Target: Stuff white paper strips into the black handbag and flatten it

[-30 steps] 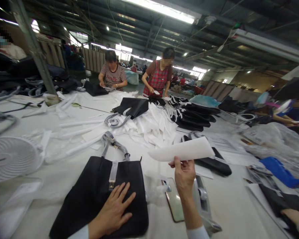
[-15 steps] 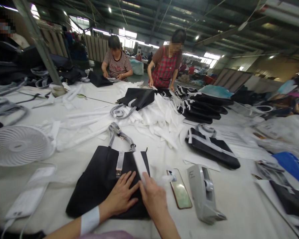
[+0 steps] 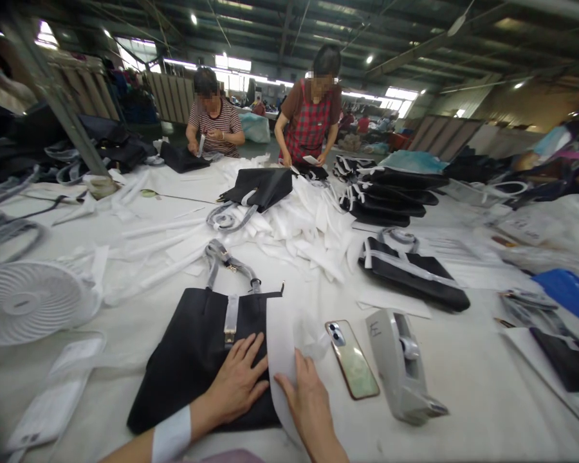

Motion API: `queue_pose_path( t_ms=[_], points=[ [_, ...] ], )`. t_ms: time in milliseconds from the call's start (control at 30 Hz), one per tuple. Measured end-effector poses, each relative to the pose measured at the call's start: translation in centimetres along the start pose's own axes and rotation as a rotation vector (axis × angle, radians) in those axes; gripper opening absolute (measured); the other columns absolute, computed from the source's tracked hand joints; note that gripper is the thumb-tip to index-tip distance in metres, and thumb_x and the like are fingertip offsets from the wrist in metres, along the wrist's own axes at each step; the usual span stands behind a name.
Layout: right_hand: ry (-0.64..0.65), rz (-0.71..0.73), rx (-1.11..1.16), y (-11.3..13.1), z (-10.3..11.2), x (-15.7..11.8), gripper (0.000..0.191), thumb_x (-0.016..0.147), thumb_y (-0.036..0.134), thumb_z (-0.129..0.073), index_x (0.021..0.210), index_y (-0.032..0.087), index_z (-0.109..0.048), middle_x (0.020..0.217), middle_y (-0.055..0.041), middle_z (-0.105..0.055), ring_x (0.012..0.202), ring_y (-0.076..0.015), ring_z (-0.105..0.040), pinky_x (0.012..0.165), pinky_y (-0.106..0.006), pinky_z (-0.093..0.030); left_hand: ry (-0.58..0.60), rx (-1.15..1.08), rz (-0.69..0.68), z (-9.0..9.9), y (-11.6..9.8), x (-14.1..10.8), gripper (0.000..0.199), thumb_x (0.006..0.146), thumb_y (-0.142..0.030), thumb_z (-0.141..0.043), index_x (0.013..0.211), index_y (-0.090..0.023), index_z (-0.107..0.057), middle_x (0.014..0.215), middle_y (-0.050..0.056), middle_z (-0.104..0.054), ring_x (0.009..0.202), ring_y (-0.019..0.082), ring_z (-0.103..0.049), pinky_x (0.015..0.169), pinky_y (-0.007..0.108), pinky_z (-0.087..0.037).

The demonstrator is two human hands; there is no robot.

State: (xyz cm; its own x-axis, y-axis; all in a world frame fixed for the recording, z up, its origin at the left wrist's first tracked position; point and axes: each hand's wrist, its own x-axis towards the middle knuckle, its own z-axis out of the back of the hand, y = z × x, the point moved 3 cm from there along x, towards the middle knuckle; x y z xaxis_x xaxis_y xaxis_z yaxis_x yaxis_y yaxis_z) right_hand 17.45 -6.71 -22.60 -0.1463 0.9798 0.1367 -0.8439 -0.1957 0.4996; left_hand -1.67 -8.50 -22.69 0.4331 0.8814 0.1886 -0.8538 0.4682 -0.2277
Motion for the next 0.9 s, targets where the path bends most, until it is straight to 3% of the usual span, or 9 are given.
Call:
queue_pose_path(
  t_ms=[167, 267, 367, 433, 500, 567, 667, 767, 900],
  points=[
    [-0.023, -0.168, 0.25, -0.7, 1.3, -0.2, 0.038, 0.086, 0.057, -0.046, 0.098, 0.021, -0.053, 0.071, -0.0036, -0.065, 0.066, -0.0244, -0.064, 0.062, -0.036, -0.051, 0.22, 0.043, 0.036, 2.4, 0.6, 2.7, 0.068, 0.088, -0.03, -0.058, 0.147, -0.036, -0.025, 0.151, 0.013, -0.035, 0.126, 0.035, -0.048, 0.097, 0.053, -0.045],
    [-0.092, -0.317, 0.379, -1.7, 3.4, 0.4, 0.037, 0.085, 0.058, -0.045, 0.096, 0.023, -0.05, 0.068, -0.0013, -0.064, 0.064, -0.0235, -0.064, 0.061, -0.034, -0.049, 0.333, 0.08, 0.0, 4.9, 0.8, 6.4, 0.093, 0.079, -0.02, -0.069, 0.15, -0.033, -0.011, 0.157, 0.021, -0.017, 0.11, 0.032, -0.06, 0.084, 0.044, -0.053],
    [-0.185, -0.392, 0.368, -2.3, 5.2, 1.1, 0.039, 0.083, 0.059, -0.045, 0.097, 0.024, -0.049, 0.067, -0.002, -0.064, 0.068, -0.0263, -0.065, 0.063, -0.036, -0.047, 0.453, 0.152, -0.243, 6.4, 0.2, 10.6, 0.104, 0.069, -0.019, -0.079, 0.148, -0.036, -0.013, 0.159, 0.02, -0.006, 0.099, 0.028, -0.065, 0.076, 0.038, -0.055],
    [-0.222, -0.411, 0.326, -2.5, 6.0, 1.6, 0.038, 0.083, 0.058, -0.045, 0.098, 0.024, -0.048, 0.066, -0.0022, -0.064, 0.069, -0.0278, -0.065, 0.063, -0.036, -0.045, 0.549, 0.197, -0.391, 6.4, -0.2, 12.5, 0.088, 0.067, -0.024, -0.081, 0.139, -0.03, -0.031, 0.154, 0.017, -0.026, 0.095, 0.027, -0.066, 0.072, 0.035, -0.055],
    [-0.23, -0.4, 0.346, -2.5, 6.4, 2.0, 0.036, 0.084, 0.055, -0.047, 0.102, 0.024, -0.048, 0.073, -0.003, -0.068, 0.074, -0.0273, -0.066, 0.066, -0.036, -0.045, 0.596, 0.227, -0.454, 5.9, -0.4, 13.1, 0.067, 0.069, -0.029, -0.08, 0.125, -0.023, -0.044, 0.135, 0.013, -0.048, 0.088, 0.024, -0.066, 0.067, 0.033, -0.054],
    [-0.206, -0.364, 0.448, -2.5, 6.6, 2.4, 0.034, 0.085, 0.051, -0.05, 0.106, 0.024, -0.047, 0.08, -0.0022, -0.07, 0.076, -0.0244, -0.066, 0.068, -0.034, -0.046, 0.542, 0.262, -0.474, 5.4, -0.4, 12.4, 0.043, 0.078, -0.029, -0.072, 0.113, -0.02, -0.048, 0.114, 0.008, -0.056, 0.08, 0.021, -0.064, 0.065, 0.032, -0.052],
    [-0.132, -0.318, 0.574, -2.3, 6.8, 2.6, 0.032, 0.084, 0.05, -0.054, 0.102, 0.023, -0.049, 0.069, 0.0012, -0.065, 0.067, -0.0204, -0.063, 0.063, -0.03, -0.047, 0.355, 0.31, -0.454, 4.9, 0.1, 9.6, 0.007, 0.092, -0.017, -0.05, 0.098, -0.021, -0.05, 0.095, 0.003, -0.057, 0.071, 0.017, -0.059, 0.062, 0.031, -0.048],
    [-0.051, -0.3, 0.6, -1.8, 7.2, 2.7, 0.025, 0.085, 0.048, -0.054, 0.089, 0.024, -0.049, 0.059, 0.0037, -0.058, 0.058, -0.0179, -0.059, 0.057, -0.028, -0.044, 0.196, 0.337, -0.403, 4.7, 0.6, 7.1, 0.015, 0.094, -0.011, -0.041, 0.087, -0.021, -0.049, 0.084, 0.001, -0.054, 0.064, 0.015, -0.053, 0.058, 0.03, -0.043],
    [0.081, -0.25, 0.542, -0.5, 7.2, 2.7, 0.02, 0.089, 0.042, -0.05, 0.081, 0.024, -0.044, 0.054, 0.0057, -0.051, 0.054, -0.0165, -0.059, 0.056, -0.026, -0.04, 0.094, 0.321, -0.389, 4.5, 0.7, 6.3, 0.016, 0.094, -0.012, -0.041, 0.085, -0.021, -0.05, 0.082, 0.001, -0.052, 0.063, 0.016, -0.049, 0.058, 0.03, -0.039]
  ],
)
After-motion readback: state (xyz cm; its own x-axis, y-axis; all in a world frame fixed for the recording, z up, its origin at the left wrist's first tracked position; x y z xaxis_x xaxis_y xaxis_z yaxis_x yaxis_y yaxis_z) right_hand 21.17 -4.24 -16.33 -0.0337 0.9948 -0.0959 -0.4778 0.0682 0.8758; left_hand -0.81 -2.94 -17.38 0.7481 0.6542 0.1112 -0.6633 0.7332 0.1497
